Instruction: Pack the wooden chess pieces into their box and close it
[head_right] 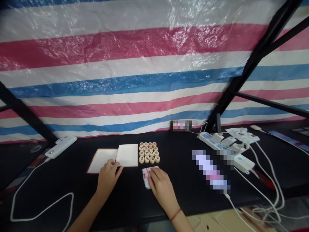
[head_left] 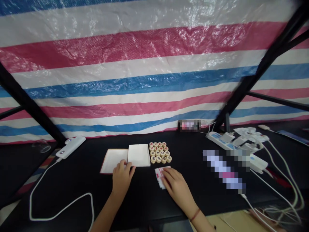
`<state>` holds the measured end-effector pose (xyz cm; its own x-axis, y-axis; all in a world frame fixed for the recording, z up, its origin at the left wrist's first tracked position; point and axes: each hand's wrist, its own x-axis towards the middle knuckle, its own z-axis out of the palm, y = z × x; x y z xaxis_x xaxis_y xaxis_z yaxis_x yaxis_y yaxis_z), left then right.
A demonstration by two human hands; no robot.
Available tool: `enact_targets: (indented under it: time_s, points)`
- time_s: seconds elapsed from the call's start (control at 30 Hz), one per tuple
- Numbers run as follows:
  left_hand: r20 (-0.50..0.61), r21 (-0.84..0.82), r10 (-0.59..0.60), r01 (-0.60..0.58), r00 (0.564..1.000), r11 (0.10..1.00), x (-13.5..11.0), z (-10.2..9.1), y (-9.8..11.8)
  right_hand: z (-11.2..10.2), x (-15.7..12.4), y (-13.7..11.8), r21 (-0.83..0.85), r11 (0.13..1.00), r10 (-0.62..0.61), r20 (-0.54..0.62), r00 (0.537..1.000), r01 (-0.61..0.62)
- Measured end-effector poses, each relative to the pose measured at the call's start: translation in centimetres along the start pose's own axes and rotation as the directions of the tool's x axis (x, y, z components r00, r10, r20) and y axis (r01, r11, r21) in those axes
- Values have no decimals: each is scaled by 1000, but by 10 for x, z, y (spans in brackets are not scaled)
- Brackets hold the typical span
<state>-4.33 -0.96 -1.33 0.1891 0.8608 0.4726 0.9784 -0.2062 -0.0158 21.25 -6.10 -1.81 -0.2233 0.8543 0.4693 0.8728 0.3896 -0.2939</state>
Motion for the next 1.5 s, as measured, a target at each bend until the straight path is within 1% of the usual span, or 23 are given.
enact_targets:
  time_s: [0.1,0.13,0.2,0.23,0.27,0.3,0.33,0.37,0.43,0.47,0.53,0.57,0.63,0.7,0.77,0.97,1.2,1.37,1.5]
  points:
    - [-9,18,-32,32,999,999,6,0,7,-4,4,5,2,1000,-16,-58,998,16]
    - [-34,29,-41,42,999,999,7,-1,9,-7,7,5,9,1000,-25,-81,996,26]
    - [-140,59,-53,62,989,996,7,-3,14,-14,17,-2,33,999,-22,-110,994,26]
    - [-202,66,-49,63,978,996,6,-5,16,-16,23,-9,44,999,-10,-98,995,14]
    - [-245,59,-31,47,969,997,4,-6,18,-16,29,-17,53,999,6,-60,998,-3]
    - [-256,38,0,10,967,999,1,-6,20,-15,36,-26,49,998,27,5,1000,-27]
    - [-231,3,43,-43,972,999,-2,-6,21,-12,42,-35,31,999,28,105,994,-32]
    - [-168,-43,99,-108,981,993,-5,-5,21,-7,50,-43,9,1000,13,201,980,-15]
    - [3,-125,188,-186,982,975,-9,-1,22,7,63,-56,-17,999,-26,357,934,35]
    - [89,-157,206,-191,974,969,-9,0,23,14,68,-60,-22,998,-45,405,913,59]
    - [226,-195,189,-146,956,970,-8,2,24,25,74,-63,-22,997,-56,447,893,74]
    - [272,-203,170,-116,947,972,-7,2,24,30,75,-63,-17,997,-57,449,892,72]
    - [325,-208,139,-72,935,975,-4,0,25,34,74,-60,4,998,-61,435,899,66]
    - [341,-215,129,-56,931,975,-4,-3,26,35,71,-58,34,997,-74,423,903,66]
    - [331,-219,118,-45,936,975,-5,-5,26,33,69,-58,58,997,-69,416,907,49]
    - [290,-232,129,-61,948,971,-9,-7,23,29,72,-58,112,993,-2,396,918,-46]
    - [288,-228,102,-35,952,973,-9,-10,25,28,70,-55,182,979,8,396,918,-87]
    - [251,-221,104,-48,962,974,-10,-10,26,26,70,-56,213,972,6,385,923,-95]
    - [229,-238,111,-55,967,970,-11,-8,25,26,71,-56,215,971,14,396,918,-107]
